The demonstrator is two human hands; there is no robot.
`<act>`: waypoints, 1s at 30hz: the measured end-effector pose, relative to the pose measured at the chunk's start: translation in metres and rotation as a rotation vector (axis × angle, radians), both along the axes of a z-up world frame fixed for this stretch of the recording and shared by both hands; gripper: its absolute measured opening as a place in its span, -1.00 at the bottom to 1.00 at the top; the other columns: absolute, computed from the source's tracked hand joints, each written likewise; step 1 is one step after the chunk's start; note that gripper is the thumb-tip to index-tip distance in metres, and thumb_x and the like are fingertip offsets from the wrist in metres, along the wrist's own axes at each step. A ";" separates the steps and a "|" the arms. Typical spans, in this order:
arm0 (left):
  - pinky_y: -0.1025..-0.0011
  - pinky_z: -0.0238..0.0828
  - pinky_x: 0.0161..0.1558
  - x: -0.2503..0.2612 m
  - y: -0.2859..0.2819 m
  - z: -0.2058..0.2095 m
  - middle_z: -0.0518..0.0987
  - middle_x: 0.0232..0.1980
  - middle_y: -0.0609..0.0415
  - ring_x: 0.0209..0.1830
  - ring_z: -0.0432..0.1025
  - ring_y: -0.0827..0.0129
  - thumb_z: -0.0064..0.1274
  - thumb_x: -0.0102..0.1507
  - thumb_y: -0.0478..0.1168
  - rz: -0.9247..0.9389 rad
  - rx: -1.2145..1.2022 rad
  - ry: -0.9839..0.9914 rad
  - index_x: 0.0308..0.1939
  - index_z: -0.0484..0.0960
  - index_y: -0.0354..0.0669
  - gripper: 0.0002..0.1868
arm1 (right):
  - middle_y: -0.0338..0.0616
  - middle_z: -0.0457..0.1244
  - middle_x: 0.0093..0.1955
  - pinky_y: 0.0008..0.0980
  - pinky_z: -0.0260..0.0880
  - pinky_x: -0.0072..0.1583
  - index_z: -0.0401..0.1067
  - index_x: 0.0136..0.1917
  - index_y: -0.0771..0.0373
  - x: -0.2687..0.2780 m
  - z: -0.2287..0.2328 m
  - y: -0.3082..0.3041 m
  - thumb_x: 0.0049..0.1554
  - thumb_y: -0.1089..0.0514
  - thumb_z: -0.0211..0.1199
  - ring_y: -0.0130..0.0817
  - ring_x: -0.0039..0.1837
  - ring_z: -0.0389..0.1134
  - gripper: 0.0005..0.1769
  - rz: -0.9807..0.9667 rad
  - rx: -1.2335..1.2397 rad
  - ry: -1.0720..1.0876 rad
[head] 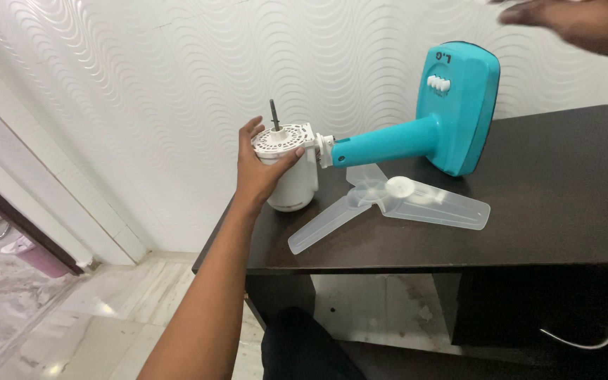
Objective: The person assembles a table fan by attaching the motor to the stand, securing it with screws, and fitting the front wire cage. The person uses a screwdriver to tighten the screws and aligns the components on a dark table.
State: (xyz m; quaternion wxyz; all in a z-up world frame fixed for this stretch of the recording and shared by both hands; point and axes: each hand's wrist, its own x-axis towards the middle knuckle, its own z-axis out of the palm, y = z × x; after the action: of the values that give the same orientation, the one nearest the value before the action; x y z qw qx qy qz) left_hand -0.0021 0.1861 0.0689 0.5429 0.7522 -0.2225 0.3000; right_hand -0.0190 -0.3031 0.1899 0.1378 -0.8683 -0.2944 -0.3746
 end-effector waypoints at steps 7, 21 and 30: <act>0.18 0.54 0.22 0.004 0.002 -0.024 0.43 0.32 -0.31 0.26 0.49 0.03 0.51 -0.07 -0.08 -0.004 -0.059 -0.005 0.55 -0.19 -0.25 0.37 | -0.18 0.48 -0.03 -0.40 0.59 -0.08 0.58 0.21 0.11 -0.077 0.016 0.186 0.13 0.09 0.37 -0.40 -0.16 0.57 -0.64 0.216 -0.222 0.136; 0.20 0.42 0.29 0.044 0.016 -0.064 0.47 0.30 -0.23 0.26 0.46 0.05 0.44 0.07 0.13 0.166 0.179 -0.090 0.38 0.28 -0.37 0.02 | -0.18 0.44 -0.33 -0.18 0.36 -0.21 0.61 0.07 -0.01 -0.059 -0.026 0.236 0.04 0.02 0.37 -0.28 -0.33 0.44 -0.71 0.387 -0.312 0.148; -0.03 0.26 0.31 0.057 0.022 -0.083 0.32 0.35 -0.46 0.36 0.25 -0.26 0.39 0.03 0.27 0.326 0.239 -0.195 0.41 0.20 -0.44 0.15 | -0.21 0.47 -0.11 -0.16 0.42 0.06 0.58 0.19 0.00 -0.061 -0.036 0.225 0.01 0.03 0.37 -0.28 -0.05 0.46 -0.57 0.393 -0.375 0.258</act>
State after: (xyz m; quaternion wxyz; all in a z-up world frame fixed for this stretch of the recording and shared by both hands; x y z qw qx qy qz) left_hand 0.0551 0.2077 -0.0141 0.3702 0.8047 -0.1835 0.4263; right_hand -0.0795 -0.0778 0.1540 0.0811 -0.8455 -0.5008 -0.1664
